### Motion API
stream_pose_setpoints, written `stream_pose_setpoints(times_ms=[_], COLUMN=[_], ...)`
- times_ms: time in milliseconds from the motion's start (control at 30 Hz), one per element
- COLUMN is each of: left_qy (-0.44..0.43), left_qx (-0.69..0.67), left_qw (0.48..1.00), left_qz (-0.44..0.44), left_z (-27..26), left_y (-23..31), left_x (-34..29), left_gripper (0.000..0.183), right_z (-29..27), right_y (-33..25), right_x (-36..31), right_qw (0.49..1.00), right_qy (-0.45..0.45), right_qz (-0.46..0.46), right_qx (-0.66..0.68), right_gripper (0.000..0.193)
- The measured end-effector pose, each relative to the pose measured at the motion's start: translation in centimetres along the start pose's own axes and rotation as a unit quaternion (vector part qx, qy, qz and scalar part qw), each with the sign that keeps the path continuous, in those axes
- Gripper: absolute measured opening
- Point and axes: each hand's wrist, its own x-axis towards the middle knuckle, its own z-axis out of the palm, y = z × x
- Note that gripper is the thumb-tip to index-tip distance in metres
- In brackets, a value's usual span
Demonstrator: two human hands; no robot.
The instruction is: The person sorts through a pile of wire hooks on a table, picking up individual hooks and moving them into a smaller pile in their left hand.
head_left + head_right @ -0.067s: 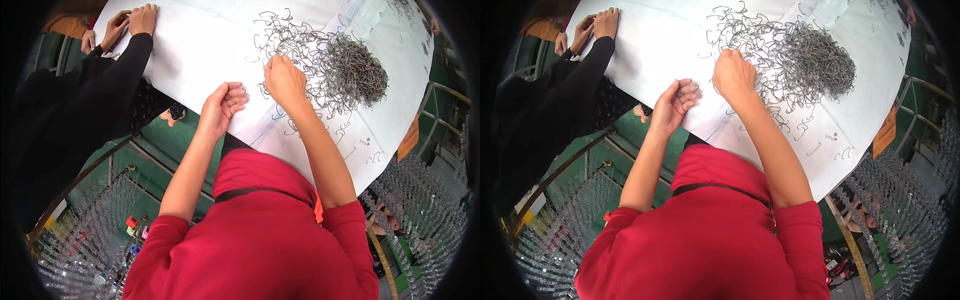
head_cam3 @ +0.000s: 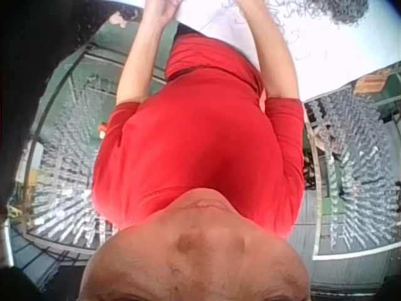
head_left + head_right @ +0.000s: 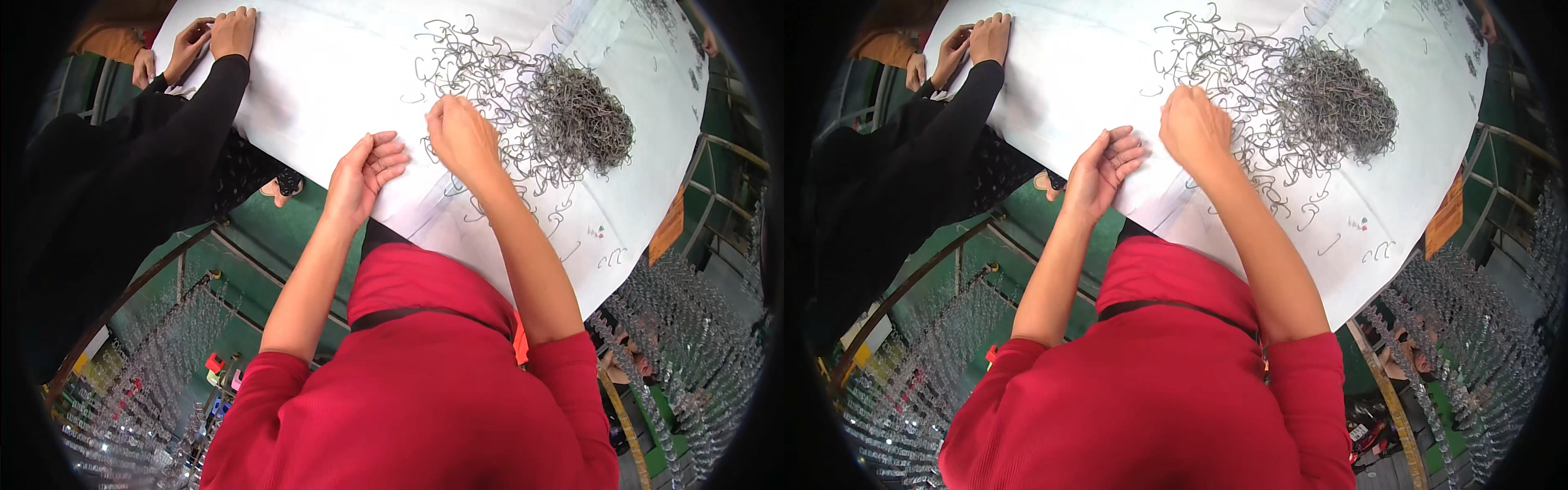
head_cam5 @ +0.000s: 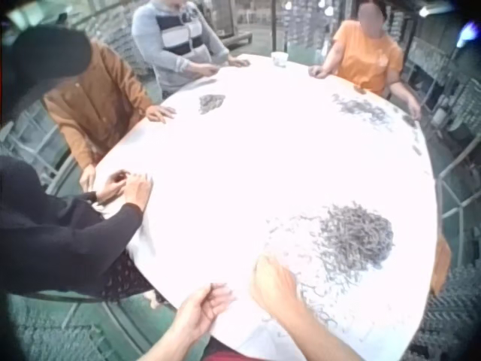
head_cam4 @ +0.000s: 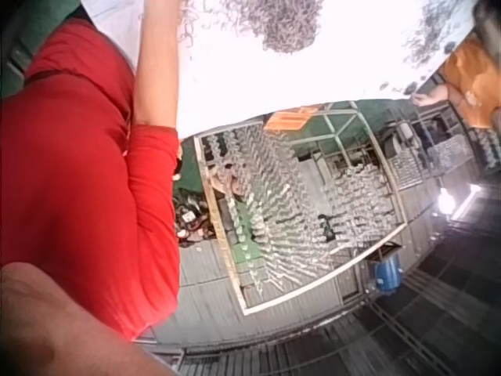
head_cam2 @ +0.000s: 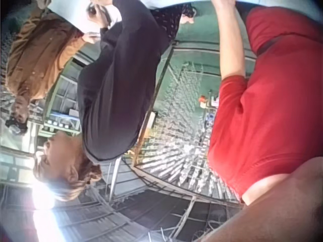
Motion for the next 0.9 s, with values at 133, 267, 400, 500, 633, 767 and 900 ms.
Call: stream_pose_setpoints(times_ms=[133, 267, 400, 500, 633, 767, 900], left_qy=[0.001, -0.021, -0.006, 0.053, 0.061, -0.037, -0.013], left_qx=[-0.098, -0.105, -0.046, -0.062, -0.128, -0.175, -0.174], left_qw=[0.995, 0.994, 0.999, 0.996, 0.99, 0.984, 0.985], left_qz=[0.003, 0.019, 0.026, 0.035, 0.023, 0.006, -0.001], left_z=[0.8, -1.2, -2.6, -0.4, 0.8, -2.1, -1.7], left_y=[0.1, -0.4, -0.1, 0.8, 1.3, 0.4, 0.8], left_x=[0.5, 1.6, 2.0, 1.2, 0.9, 2.1, 1.7], left_gripper=[0.042, 0.041, 0.038, 0.034, 0.031, 0.027, 0.025], right_z=[-1.1, 0.5, 1.8, 0.6, -0.3, -1.2, -2.6], right_y=[-1.1, -0.4, -1.3, -2.8, -2.2, 1.3, 2.0], right_x=[-0.9, 1.4, 2.1, 0.1, -0.3, 0.6, 0.1], right_qw=[0.99, 0.995, 0.994, 0.993, 0.992, 0.998, 0.993], right_qy=[-0.071, 0.031, 0.01, -0.024, -0.028, 0.001, 0.017], right_qz=[-0.056, -0.085, -0.101, -0.105, -0.098, -0.002, 0.054], right_qx=[0.11, 0.042, -0.033, 0.05, 0.076, -0.069, -0.107], right_gripper=[0.017, 0.013, 0.012, 0.014, 0.024, 0.037, 0.039])
